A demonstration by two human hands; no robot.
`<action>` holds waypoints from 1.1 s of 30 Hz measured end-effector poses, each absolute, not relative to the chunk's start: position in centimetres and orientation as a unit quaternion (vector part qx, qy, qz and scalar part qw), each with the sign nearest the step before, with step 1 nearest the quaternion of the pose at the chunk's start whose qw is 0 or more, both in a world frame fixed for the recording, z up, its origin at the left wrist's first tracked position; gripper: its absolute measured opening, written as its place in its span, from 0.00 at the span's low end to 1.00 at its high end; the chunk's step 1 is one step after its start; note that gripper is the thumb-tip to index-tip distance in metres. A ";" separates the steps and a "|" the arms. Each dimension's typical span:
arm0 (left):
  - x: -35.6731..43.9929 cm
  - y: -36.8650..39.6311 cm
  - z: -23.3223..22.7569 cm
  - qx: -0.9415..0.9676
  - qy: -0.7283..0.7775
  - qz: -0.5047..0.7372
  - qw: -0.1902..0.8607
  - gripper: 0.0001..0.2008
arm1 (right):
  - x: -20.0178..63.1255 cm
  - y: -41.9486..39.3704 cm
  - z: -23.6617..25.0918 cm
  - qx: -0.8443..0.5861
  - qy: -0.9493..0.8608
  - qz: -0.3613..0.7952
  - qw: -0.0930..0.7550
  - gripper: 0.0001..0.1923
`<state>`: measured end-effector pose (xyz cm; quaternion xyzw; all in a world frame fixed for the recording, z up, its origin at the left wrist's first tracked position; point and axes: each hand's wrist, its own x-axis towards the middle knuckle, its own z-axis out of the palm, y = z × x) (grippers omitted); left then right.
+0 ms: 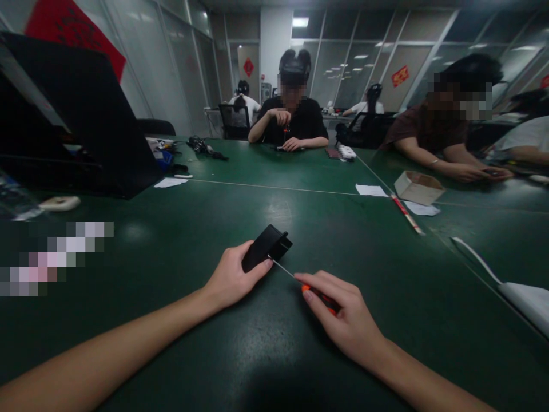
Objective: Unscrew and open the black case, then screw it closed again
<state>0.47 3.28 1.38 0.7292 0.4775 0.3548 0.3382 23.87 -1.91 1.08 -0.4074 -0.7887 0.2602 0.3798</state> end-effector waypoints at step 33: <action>1.9 1.3 1.0 0.604 0.301 0.302 0.673 0.25 | 23.9 0.0 1.3 -0.470 -0.624 0.490 0.387 0.20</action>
